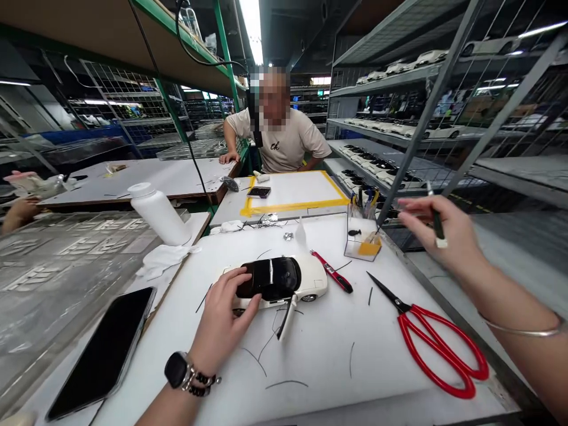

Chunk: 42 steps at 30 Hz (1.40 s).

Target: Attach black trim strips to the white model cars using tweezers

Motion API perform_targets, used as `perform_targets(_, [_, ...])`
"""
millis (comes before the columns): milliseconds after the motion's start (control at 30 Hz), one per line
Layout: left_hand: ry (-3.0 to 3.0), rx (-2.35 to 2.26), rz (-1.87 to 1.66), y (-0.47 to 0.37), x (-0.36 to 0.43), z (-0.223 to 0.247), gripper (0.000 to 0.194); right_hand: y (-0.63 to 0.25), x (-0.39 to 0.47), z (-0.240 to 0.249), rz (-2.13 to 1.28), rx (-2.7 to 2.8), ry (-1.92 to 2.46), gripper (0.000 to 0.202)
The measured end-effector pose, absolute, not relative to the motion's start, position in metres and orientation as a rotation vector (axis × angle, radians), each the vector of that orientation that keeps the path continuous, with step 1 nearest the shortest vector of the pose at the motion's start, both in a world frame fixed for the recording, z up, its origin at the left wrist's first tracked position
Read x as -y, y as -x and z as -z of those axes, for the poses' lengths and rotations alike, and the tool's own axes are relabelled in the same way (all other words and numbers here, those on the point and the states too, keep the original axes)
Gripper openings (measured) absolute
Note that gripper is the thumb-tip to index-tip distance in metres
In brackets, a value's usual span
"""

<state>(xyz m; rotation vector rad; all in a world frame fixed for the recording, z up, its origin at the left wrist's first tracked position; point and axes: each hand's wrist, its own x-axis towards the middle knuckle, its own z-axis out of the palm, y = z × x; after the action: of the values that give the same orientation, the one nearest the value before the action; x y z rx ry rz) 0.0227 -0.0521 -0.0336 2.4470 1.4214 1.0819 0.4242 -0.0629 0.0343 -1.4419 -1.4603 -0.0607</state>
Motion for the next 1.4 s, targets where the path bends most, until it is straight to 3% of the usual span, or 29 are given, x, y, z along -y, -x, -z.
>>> perform_targets(100, [-2.426, -1.437, -1.125, -0.021, 0.053, 0.033, 0.024, -0.434, 0.054, -0.019, -0.011, 1.583, 1.504, 0.03])
perform_targets(200, [-2.437, -1.434, -1.139, -0.021, 0.053, 0.033, 0.021, -0.427, 0.046, -0.014, 0.04, 1.636, 1.539, 0.022])
perform_targets(367, [-2.494, -1.386, -1.275, -0.02, 0.054, 0.032, 0.016, -0.419, 0.038, -0.016, 0.347, 1.631, 1.555, 0.012])
perform_targets(600, [-2.486, -1.362, -1.428, -0.021, 0.06, 0.027, 0.014, -0.402, 0.075, -0.042, 0.776, 1.338, 1.443, 0.023])
perform_targets(800, [-2.435, -1.361, -1.473, -0.023, 0.063, 0.023, 0.012, -0.314, 0.114, -0.033, -0.188, 1.876, 1.184, 0.014])
perform_targets(900, [-2.421, -1.368, -1.477, -0.024, 0.064, 0.022, 0.011, -0.274, 0.112, -0.026, -0.37, 1.989, 1.012, 0.018])
perform_targets(1133, [-2.378, -1.378, -1.463, -0.022, 0.064, 0.021, 0.008, -0.241, 0.067, -0.014, -0.083, 1.966, 0.85, 0.017])
perform_targets(1400, [-2.337, -1.368, -1.485, -0.022, 0.064, 0.018, 0.009, -0.242, 0.053, 0.007, 0.001, 1.99, 0.855, 0.014])
